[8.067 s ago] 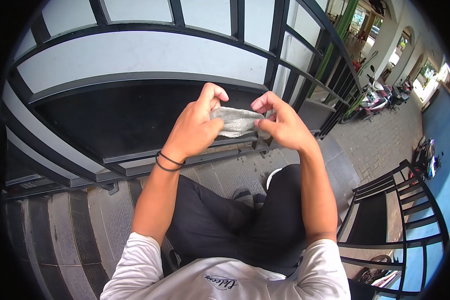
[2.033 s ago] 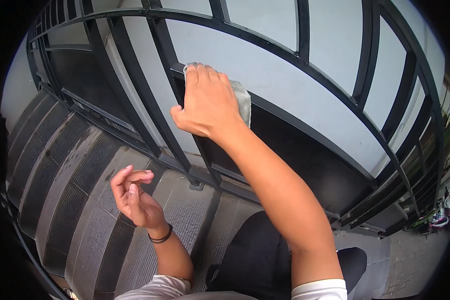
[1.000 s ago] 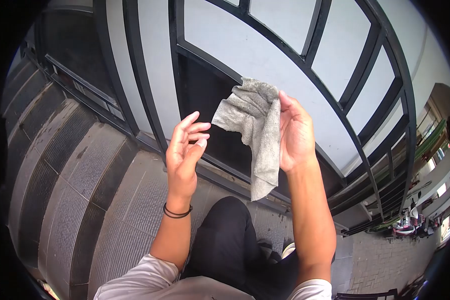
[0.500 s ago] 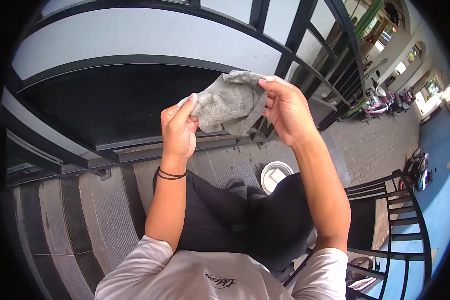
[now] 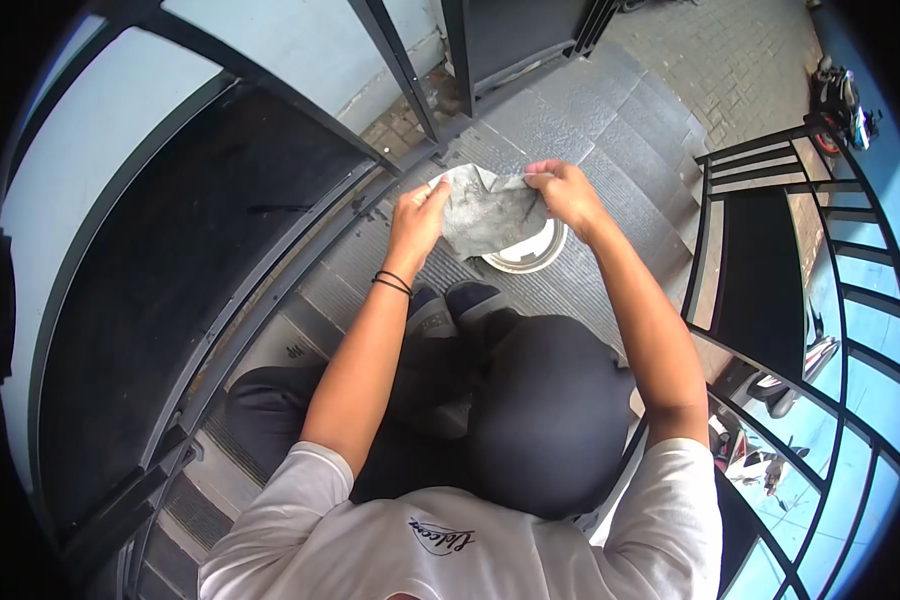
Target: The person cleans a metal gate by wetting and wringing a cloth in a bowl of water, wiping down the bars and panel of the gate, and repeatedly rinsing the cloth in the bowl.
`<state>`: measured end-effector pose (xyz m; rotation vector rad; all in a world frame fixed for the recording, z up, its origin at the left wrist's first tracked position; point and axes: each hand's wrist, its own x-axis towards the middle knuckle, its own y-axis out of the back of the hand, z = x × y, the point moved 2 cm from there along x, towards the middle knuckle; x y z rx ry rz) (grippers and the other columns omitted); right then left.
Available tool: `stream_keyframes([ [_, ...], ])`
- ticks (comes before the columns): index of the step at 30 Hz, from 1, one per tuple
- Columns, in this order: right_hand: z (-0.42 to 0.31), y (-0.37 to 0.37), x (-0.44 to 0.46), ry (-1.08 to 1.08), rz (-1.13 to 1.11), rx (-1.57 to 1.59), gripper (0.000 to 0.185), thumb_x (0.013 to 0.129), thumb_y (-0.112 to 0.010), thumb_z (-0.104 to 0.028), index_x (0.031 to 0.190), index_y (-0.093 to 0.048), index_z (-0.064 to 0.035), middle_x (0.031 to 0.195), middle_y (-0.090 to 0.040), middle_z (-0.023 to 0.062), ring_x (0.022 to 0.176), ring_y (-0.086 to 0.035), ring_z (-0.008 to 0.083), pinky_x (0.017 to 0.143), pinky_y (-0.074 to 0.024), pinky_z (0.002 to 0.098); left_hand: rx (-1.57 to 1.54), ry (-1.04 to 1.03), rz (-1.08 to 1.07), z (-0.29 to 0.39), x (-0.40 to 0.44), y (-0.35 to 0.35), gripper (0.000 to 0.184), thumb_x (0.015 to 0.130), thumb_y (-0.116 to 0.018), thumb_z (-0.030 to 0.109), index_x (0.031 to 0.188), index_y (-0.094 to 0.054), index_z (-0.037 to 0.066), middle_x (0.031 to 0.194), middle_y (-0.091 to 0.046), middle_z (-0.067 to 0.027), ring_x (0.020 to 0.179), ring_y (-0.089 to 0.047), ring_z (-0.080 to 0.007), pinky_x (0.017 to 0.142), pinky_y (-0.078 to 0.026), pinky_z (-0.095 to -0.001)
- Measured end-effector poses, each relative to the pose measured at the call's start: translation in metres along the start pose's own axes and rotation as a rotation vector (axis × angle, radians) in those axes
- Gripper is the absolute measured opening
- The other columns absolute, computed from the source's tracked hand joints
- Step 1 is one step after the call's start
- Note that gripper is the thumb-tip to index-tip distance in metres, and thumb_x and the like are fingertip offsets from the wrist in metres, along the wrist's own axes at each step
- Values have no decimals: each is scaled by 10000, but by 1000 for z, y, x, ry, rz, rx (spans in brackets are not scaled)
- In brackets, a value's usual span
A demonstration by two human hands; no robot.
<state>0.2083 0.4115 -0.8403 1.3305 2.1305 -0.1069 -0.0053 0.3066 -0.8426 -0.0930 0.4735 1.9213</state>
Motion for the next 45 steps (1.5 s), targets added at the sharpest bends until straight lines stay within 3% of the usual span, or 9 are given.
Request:
stream_keyframes([
  [3, 73, -12, 41, -91, 1, -7, 247, 895, -604, -229, 1016, -712, -41, 903, -699, 70, 833, -621, 170, 774, -484, 332, -20, 239, -114, -76, 30, -47, 460, 946, -576, 391, 820, -658, -44, 572, -548, -94, 572, -497, -144, 583, -421, -358],
  [5, 141, -22, 79, -75, 0, -100, 255, 901, -598, -238, 1016, -713, -42, 898, -719, 124, 863, -668, 222, 822, -483, 354, -158, 350, -274, -109, 40, -76, 484, 955, -586, 371, 1191, -628, -49, 1076, -683, -134, 1011, -614, -179, 872, -459, -307],
  [7, 177, -38, 92, -44, 5, -374, 245, 904, -575, -243, 1009, -716, -72, 906, -707, 192, 885, -680, 320, 825, -498, 409, 368, 344, -348, -143, 47, -94, 573, 948, -585, 352, 1358, -500, -39, 1245, -631, -215, 1157, -596, -228, 954, -447, -324],
  [10, 232, -69, 98, 80, -76, -713, 225, 925, -548, -264, 1000, -678, -96, 992, -681, 172, 979, -649, 347, 866, -510, 445, 389, 453, -345, -170, 38, -100, 568, 915, -596, 354, 1356, -501, 8, 1208, -641, -234, 1120, -621, -356, 964, -464, -391],
  [19, 259, -106, 116, 396, -231, -1395, 189, 914, -509, -205, 1017, -649, -131, 1039, -670, 69, 1060, -605, 225, 905, -454, 407, 66, 429, -219, -163, -14, -64, 541, 918, -636, 305, 1329, -504, -20, 1159, -672, -192, 1077, -649, -256, 926, -482, -342],
  [27, 252, -106, 108, 424, 64, -1151, 142, 815, -583, -151, 942, -623, -101, 917, -677, 84, 949, -636, 267, 847, -478, 402, 29, 419, -159, -150, -4, -49, 537, 925, -637, 284, 1337, -478, -21, 1169, -665, -170, 1055, -645, -220, 926, -481, -328],
  [37, 259, -99, 111, 235, -261, -1191, 187, 863, -547, -156, 1014, -612, -67, 997, -675, 123, 906, -666, 291, 781, -536, 419, 94, 396, -207, -147, 9, -58, 528, 926, -634, 287, 1326, -475, -19, 1149, -671, -170, 1055, -653, -251, 920, -483, -344],
  [39, 252, -96, 109, 346, 55, -1068, 176, 872, -554, -185, 986, -619, -68, 975, -681, 131, 896, -675, 298, 783, -543, 422, 101, 373, -196, -148, 8, -58, 526, 927, -632, 292, 1323, -477, -17, 1141, -675, -170, 1052, -656, -253, 915, -485, -348],
  [45, 247, -86, 113, 185, 188, -824, 214, 871, -615, -228, 958, -633, -34, 959, -681, 180, 902, -663, 362, 794, -538, 469, 68, 377, -186, -161, 4, -53, 526, 922, -636, 294, 1320, -483, -14, 1125, -675, -178, 1058, -651, -255, 911, -486, -350],
])
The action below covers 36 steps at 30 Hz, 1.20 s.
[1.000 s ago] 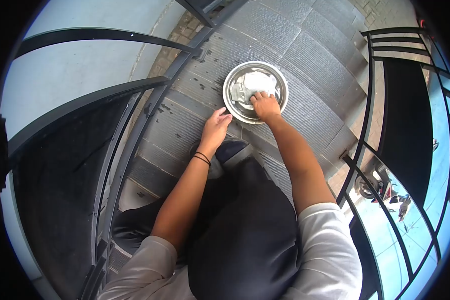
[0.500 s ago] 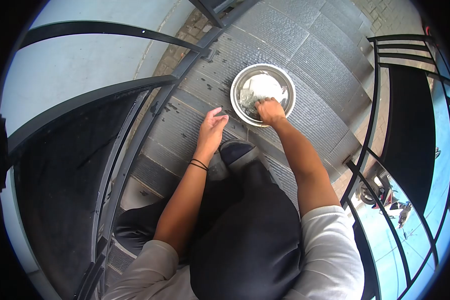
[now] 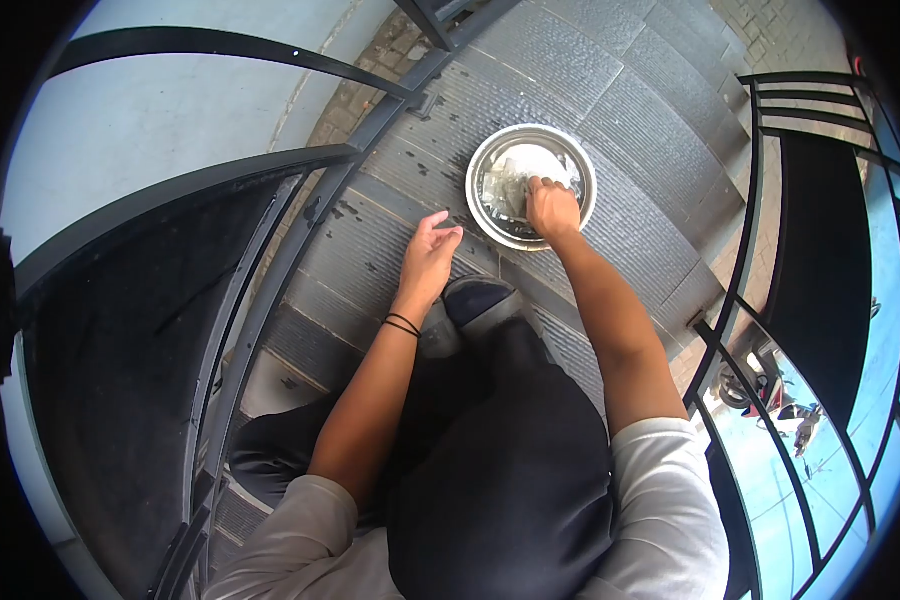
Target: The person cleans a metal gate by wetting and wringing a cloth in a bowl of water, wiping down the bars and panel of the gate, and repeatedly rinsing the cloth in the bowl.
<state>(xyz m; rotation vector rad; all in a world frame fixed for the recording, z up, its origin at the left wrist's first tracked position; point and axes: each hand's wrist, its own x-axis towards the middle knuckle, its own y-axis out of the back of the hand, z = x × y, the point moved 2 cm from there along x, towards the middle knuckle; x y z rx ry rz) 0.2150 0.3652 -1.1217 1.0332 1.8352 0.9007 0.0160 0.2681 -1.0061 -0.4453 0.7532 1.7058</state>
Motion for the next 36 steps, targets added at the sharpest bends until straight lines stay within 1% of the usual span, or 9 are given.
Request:
stream_keyframes([
  [2, 11, -9, 4, 88, -316, 11, 237, 871, -616, -239, 979, -644, -30, 966, -685, 214, 921, -668, 381, 799, -538, 480, 9, -1, -4, 1, -1, 1, 526, 920, -638, 295, 1319, -485, -12, 1122, -676, -177, 1059, -650, -254, 910, -485, -350],
  [4, 16, 0, 12, -129, -63, 254, 233, 820, -681, -184, 952, -631, 1, 903, -670, 229, 902, -652, 399, 783, -510, 453, 16, 4, -6, 2, -3, 1, 527, 918, -640, 295, 1318, -486, -11, 1119, -677, -176, 1060, -650, -252, 910, -485, -350],
  [7, 22, 21, 13, -208, -148, 398, 157, 792, -645, -121, 884, -576, -15, 762, -645, 182, 753, -645, 315, 706, -488, 425, 23, 7, 5, 8, 1, 2, 537, 909, -646, 311, 1316, -490, -3, 1120, -677, -176, 1059, -651, -268, 909, -487, -361],
  [12, 10, 49, -5, -212, -315, 826, 159, 731, -573, -39, 753, -419, -75, 670, -388, -8, 673, -364, 136, 607, -366, 332, 287, -80, -55, 21, 27, -22, 486, 923, -637, 275, 1325, -498, 41, 1080, -696, -147, 989, -666, -274, 894, -496, -369],
  [14, -3, 77, -9, -210, -316, 760, 149, 728, -559, -26, 740, -415, -61, 660, -392, 23, 679, -379, 139, 609, -371, 342, 308, -57, -109, 36, 37, -36, 478, 876, -653, 191, 1318, -510, 78, 1196, -652, -132, 1115, -614, -312, 954, -468, -385],
  [17, -13, 95, -14, -54, -364, 593, 204, 739, -589, -32, 713, -387, -44, 652, -417, 88, 681, -399, 168, 617, -387, 378, 556, -565, -192, 53, 48, -57, 538, 797, -671, 104, 1313, -517, 105, 1313, -573, -109, 1256, -500, -317, 1018, -421, -383],
  [25, -18, 137, -43, 107, -156, 330, 351, 756, -752, -137, 687, -432, -10, 777, -516, 138, 724, -545, 358, 652, -432, 442, 801, -1011, -322, 55, 64, -74, 246, 692, -754, 154, 918, -663, 114, 1020, -573, -53, 1159, -484, -250, 969, -376, -419],
  [30, -4, 128, -46, 61, -69, 229, 303, 794, -718, -164, 713, -465, -19, 804, -528, 133, 754, -568, 367, 670, -449, 469, 962, -969, -177, 39, 74, -67, 215, 746, -761, 197, 922, -663, 123, 908, -641, -51, 981, -597, -234, 933, -398, -392],
  [36, 9, 102, -39, -9, -99, 48, 192, 824, -679, -189, 864, -552, -52, 887, -580, 129, 872, -630, 349, 729, -513, 473, 893, -545, -279, 14, 89, -62, 200, 815, -704, 155, 1000, -643, 110, 983, -663, -109, 912, -653, -302, 785, -503, -471],
])
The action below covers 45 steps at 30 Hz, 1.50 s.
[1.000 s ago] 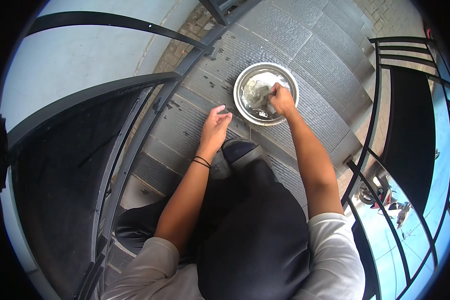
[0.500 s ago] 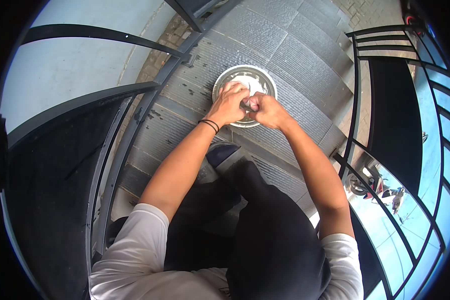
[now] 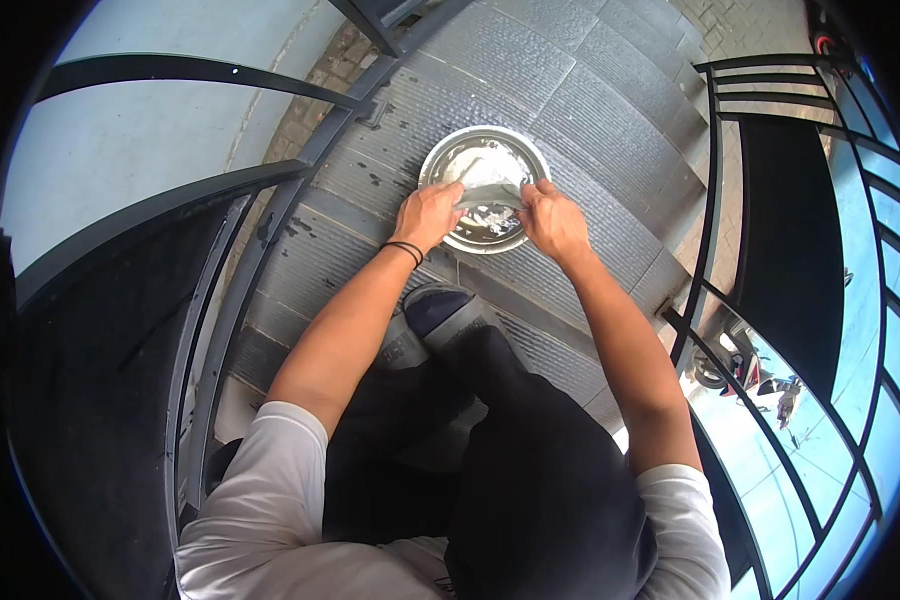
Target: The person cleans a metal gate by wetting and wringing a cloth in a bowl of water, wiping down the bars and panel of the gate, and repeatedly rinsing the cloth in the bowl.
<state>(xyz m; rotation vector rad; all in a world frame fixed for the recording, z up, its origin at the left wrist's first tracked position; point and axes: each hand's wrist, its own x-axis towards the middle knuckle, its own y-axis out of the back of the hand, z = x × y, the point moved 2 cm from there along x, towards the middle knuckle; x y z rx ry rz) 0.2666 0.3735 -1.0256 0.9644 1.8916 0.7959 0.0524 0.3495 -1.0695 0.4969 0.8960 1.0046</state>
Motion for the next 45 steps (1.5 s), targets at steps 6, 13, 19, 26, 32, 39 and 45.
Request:
stream_keyframes([
  [6, 20, -57, 25, -32, -268, -94, 254, 873, -598, -287, 1034, -646, -97, 1086, -655, 151, 969, -662, 341, 817, -544, 456, 136, 102, -46, -1, 9, -39, 269, 851, -617, 112, 1118, -650, 130, 1152, -610, -140, 963, -647, -355, 825, -538, -453],
  [13, 16, -24, 15, -89, -25, 240, 258, 832, -620, -255, 909, -657, -12, 907, -670, 189, 818, -670, 349, 737, -524, 447, -301, 288, 209, 1, 5, -17, 214, 800, -695, 171, 989, -648, 83, 924, -688, -142, 882, -673, -320, 766, -516, -428],
  [19, 3, 8, -10, -249, 61, 543, 157, 874, -582, -144, 955, -572, -10, 738, -681, 143, 677, -679, 266, 677, -522, 385, -605, 390, 337, 21, -11, 23, 279, 791, -716, 264, 784, -572, 26, 714, -650, -151, 667, -636, -328, 649, -484, -413],
  [26, -48, 7, -37, -214, 1, 654, 360, 913, -542, -85, 1263, -484, -20, 829, -697, 179, 714, -701, 295, 680, -524, 397, -961, 398, 267, 83, -38, 3, 234, 915, -659, 203, 809, -585, 7, 785, -611, -45, 709, -590, -93, 575, -527, -283],
  [32, -50, 17, -32, -196, -40, 380, 296, 887, -615, -148, 1136, -574, 7, 803, -700, 177, 726, -700, 304, 689, -536, 382, -912, 180, 443, 85, -54, 9, 222, 923, -626, 232, 993, -671, 26, 909, -650, -83, 854, -599, -162, 784, -470, -306],
  [39, -65, 21, -50, -96, 98, 590, 217, 892, -648, -138, 1056, -608, -3, 785, -715, 118, 649, -659, 160, 601, -489, 317, -1747, 887, -31, 53, -28, -6, 620, 864, -632, 538, 1181, -525, 16, 946, -588, -88, 794, -578, -206, 716, -486, -347],
  [45, -71, 19, -65, -111, 71, 651, 243, 848, -630, -115, 1065, -594, -14, 801, -693, 160, 674, -675, 245, 630, -506, 352, -2044, 774, -180, 35, 13, -28, 284, 895, -570, 191, 1129, -547, 32, 948, -593, -99, 919, -617, -249, 777, -529, -380],
])
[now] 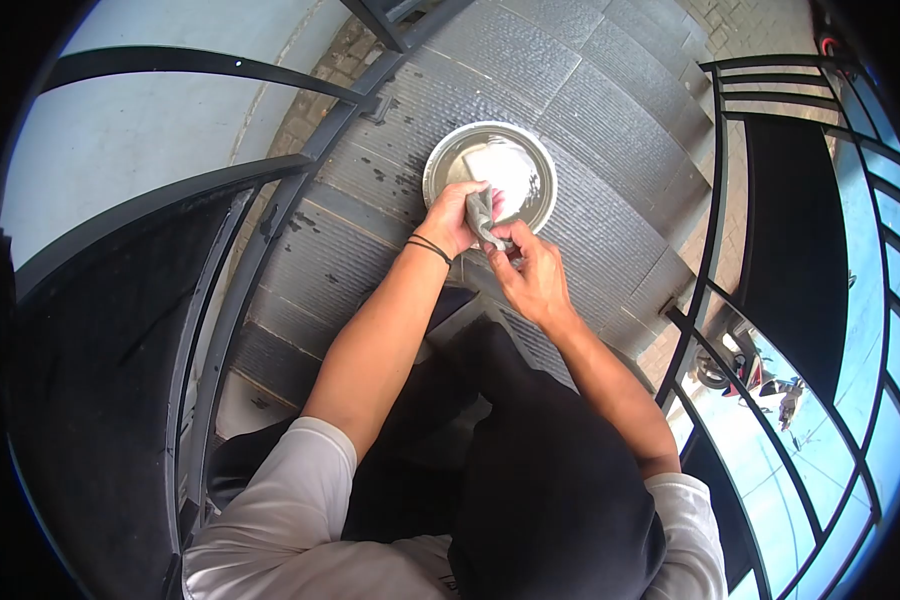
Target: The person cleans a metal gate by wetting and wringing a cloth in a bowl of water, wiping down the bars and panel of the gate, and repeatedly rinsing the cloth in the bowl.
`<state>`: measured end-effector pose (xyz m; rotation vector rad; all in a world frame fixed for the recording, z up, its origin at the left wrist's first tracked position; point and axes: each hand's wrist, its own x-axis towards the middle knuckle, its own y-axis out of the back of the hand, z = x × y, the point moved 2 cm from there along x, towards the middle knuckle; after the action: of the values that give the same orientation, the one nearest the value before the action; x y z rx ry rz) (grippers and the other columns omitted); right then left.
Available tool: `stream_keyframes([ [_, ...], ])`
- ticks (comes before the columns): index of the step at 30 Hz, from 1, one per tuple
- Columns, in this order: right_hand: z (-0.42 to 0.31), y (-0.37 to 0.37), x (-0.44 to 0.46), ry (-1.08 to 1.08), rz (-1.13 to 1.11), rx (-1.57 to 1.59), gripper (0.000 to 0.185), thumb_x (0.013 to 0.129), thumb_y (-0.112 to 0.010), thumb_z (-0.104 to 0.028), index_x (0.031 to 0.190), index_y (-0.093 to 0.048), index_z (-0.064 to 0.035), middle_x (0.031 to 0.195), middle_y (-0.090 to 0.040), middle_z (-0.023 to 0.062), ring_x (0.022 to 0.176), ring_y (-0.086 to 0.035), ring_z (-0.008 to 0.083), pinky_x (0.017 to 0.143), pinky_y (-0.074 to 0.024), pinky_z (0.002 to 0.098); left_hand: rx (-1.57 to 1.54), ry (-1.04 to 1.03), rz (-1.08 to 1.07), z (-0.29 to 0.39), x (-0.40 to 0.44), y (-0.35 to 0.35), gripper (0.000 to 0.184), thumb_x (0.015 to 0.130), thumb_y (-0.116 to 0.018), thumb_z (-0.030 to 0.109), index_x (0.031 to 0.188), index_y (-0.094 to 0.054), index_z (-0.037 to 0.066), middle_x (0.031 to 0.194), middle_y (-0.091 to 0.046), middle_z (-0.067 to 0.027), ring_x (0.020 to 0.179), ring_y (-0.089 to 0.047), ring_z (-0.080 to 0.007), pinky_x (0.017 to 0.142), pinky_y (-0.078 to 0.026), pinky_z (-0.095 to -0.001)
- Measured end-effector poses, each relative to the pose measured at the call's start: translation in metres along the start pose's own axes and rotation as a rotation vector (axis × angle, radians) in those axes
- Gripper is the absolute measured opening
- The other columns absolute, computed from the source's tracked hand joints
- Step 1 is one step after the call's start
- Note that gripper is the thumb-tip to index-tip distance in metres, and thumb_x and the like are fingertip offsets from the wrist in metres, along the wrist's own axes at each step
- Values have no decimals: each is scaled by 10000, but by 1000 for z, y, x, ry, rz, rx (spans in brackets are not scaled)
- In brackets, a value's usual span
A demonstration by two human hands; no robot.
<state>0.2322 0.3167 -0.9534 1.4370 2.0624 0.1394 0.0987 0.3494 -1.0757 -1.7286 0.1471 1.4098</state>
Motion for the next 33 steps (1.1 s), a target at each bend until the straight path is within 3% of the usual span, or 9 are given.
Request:
stream_keyframes([
  [5, 16, -4, 14, -105, 181, 302, 219, 861, -652, -147, 1028, -601, -15, 775, -683, 152, 650, -660, 223, 618, -494, 357, -11, -101, 89, 0, -10, -11, 263, 843, -538, 109, 1088, -617, 55, 986, -620, -75, 968, -607, -223, 904, -502, -404],
  [7, 8, 6, 26, -153, 132, 64, 206, 902, -662, -166, 1016, -600, -6, 734, -626, 59, 634, -599, 104, 555, -457, 297, 114, -167, -186, -1, -25, -23, 272, 855, -546, 145, 1111, -618, 85, 1000, -611, -37, 995, -585, -197, 915, -474, -373],
  [8, -1, 13, 31, -210, 74, -92, 237, 877, -656, -206, 1023, -621, -23, 791, -669, 148, 652, -631, 271, 651, -492, 387, 191, -203, -244, -4, -29, -25, 248, 883, -558, 202, 1099, -613, 93, 994, -609, -14, 986, -575, -178, 902, -454, -345],
  [13, 7, 19, 51, 171, 24, -553, 327, 863, -670, -284, 1095, -658, -55, 910, -596, 159, 922, -558, 304, 823, -453, 380, 313, -244, -105, -15, -45, -41, 339, 904, -672, 427, 998, -575, 115, 932, -532, 11, 906, -460, -96, 801, -402, -299],
  [16, 12, 27, 52, 100, 91, -287, 354, 845, -691, -304, 1116, -654, -79, 972, -569, 129, 928, -528, 295, 849, -441, 368, 265, -390, -79, -14, -41, -38, 299, 909, -685, 377, 1008, -601, 108, 929, -556, 8, 907, -497, -95, 817, -427, -306],
  [20, 34, 18, 45, -288, -273, 446, 759, 924, -580, -568, 1402, -382, -12, 1358, -484, 153, 1240, -450, 242, 998, -408, 388, 99, -272, -144, -26, -36, -37, 274, 948, -636, 327, 1046, -615, 72, 995, -615, -27, 964, -569, -117, 864, -452, -281],
  [24, 50, -22, 40, -419, -71, 879, 895, 906, -531, -652, 1490, -309, -12, 1420, -454, 197, 1326, -399, 279, 1071, -365, 405, 283, -551, 16, -43, -31, -40, 399, 980, -574, 359, 1220, -569, 40, 1169, -598, -53, 1118, -556, -169, 922, -479, -330],
  [29, 85, -35, 50, -486, -68, 818, 735, 935, -572, -552, 1357, -468, 40, 1242, -589, 170, 1101, -568, 239, 919, -485, 399, 128, -547, -1, -49, -30, -26, 650, 1012, -425, 467, 1496, -324, 45, 1518, -344, -124, 1349, -373, -195, 1052, -387, -357],
  [33, 49, -15, 53, -516, -86, 928, 366, 900, -694, -248, 1140, -594, 8, 889, -657, 53, 685, -603, 129, 579, -509, 267, 1235, -825, 53, -23, -36, -10, 669, 938, -466, 297, 1516, -251, 39, 1554, -274, -186, 1363, -337, -366, 1124, -294, -464],
])
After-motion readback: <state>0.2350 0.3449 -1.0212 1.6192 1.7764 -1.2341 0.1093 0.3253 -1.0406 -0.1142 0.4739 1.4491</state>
